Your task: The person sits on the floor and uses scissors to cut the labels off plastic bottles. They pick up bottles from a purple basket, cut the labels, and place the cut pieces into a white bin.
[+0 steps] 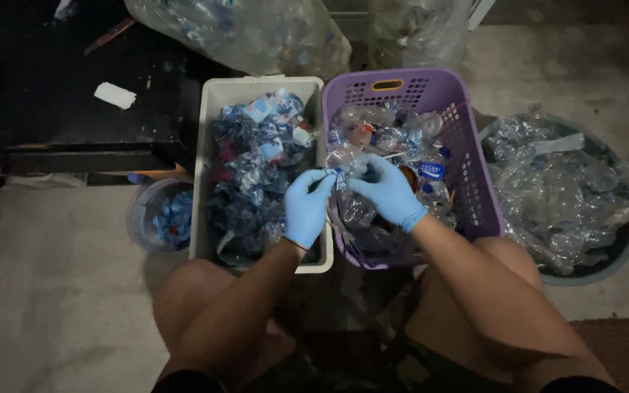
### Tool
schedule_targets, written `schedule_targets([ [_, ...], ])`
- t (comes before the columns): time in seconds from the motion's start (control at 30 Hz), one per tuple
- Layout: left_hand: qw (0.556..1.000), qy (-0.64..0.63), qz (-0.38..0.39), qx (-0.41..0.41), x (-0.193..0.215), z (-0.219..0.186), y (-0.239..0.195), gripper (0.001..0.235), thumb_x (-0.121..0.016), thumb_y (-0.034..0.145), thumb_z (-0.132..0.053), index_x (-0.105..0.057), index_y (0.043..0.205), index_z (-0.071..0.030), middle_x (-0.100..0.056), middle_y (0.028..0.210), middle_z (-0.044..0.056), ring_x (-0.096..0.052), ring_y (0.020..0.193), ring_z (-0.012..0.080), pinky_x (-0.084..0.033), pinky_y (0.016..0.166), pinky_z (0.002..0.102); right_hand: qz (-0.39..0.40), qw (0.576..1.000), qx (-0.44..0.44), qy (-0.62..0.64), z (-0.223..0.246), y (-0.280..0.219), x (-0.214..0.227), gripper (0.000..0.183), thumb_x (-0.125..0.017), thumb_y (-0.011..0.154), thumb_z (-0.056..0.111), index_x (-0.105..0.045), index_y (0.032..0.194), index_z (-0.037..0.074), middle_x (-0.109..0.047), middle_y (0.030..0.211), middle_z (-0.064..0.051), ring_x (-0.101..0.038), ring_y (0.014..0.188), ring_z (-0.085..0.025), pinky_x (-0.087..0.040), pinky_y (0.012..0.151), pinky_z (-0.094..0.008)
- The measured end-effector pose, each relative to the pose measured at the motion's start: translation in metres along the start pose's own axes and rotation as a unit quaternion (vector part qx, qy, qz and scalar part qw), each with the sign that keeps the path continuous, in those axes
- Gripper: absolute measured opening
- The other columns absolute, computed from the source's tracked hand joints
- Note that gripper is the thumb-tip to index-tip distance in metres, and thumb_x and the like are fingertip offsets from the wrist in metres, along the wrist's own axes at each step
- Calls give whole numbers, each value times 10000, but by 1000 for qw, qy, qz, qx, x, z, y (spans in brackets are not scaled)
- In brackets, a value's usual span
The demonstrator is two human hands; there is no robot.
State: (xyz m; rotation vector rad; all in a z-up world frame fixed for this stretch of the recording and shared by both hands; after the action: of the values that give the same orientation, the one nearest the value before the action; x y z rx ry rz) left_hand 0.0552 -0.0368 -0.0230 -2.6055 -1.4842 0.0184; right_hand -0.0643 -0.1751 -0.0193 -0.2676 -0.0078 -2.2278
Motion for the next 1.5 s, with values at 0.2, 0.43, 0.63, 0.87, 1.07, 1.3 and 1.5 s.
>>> schedule_targets([
  [0.2, 999, -1, -44, -22, 5, 7, 10, 160, -859, 824, -162, -749, 913, -89, -739, 763, 84, -703, 704, 147, -584, 764, 341, 54, 992, 101, -54, 89, -31, -5, 706, -664, 984, 233, -324, 1560, 7, -393, 1555, -331, -339, 1452, -458, -298, 1197, -568],
  [0.43, 987, -151, 26, 43, -4, 32, 15, 144, -807, 882, -129, -680, 880, -62, -677, 708, 76, -608, 645, 117, -523, 635, 255, 60, 978, 99, -174, 82, -24, -9, 885, -766, 876, 290, -294, 1607, 128, -489, 1504, -285, -422, 1420, -413, -346, 1195, -521],
  [0.63, 941, -315, 54, 114, -12, 4, -11, 170, -750, 924, -34, -632, 1046, -36, -559, 838, 55, -618, 721, 104, -558, 678, 221, 56, 998, 26, -12, 69, -21, -7, 736, -751, 907, 168, -408, 1554, 99, -467, 1557, -203, -401, 1460, -301, -307, 1218, -463],
  [0.87, 969, -215, 117, 27, -10, 7, 2, 191, -672, 989, -79, -614, 1146, 12, -610, 1046, 143, -628, 1008, 217, -538, 967, 419, 7, 994, 78, -79, 79, -19, -3, 751, -841, 834, 246, -504, 1464, 16, -609, 1382, -235, -563, 1289, -372, -451, 1072, -519],
  [1.07, 989, 103, 95, -56, -9, 26, 10, 159, -677, 973, -204, -652, 1079, -88, -721, 934, 124, -720, 937, 262, -556, 889, 432, -43, 919, 138, -366, 75, -15, -10, 690, -830, 779, 366, -546, 1367, 142, -722, 1110, -183, -684, 1058, -422, -555, 865, -551],
  [1.3, 980, 138, 98, -103, -11, 20, 10, 135, -704, 925, -163, -649, 1029, -96, -715, 870, 135, -720, 869, 294, -572, 760, 422, 1, 891, 138, -432, 78, -11, -7, 627, -799, 775, 336, -552, 1307, 113, -727, 1069, -199, -702, 1008, -430, -560, 850, -570],
  [1.5, 980, 170, 95, -36, 30, 27, 61, 163, -658, 956, -272, -606, 1063, -160, -692, 848, 92, -718, 833, 269, -572, 724, 435, -33, 923, 146, -355, 77, -8, 18, 643, -818, 801, 328, -572, 1324, 46, -707, 1104, -262, -667, 1055, -480, -550, 848, -588],
])
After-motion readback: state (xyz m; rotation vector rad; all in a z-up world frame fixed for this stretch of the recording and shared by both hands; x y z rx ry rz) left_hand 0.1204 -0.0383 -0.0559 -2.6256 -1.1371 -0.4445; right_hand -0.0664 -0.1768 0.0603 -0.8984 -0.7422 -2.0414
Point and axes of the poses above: each hand's wrist, its own y-axis towards the middle knuckle, its own x-axis out of the back of the hand, z = x × y, the point moved 6 cm from there along y, towards the middle knuckle
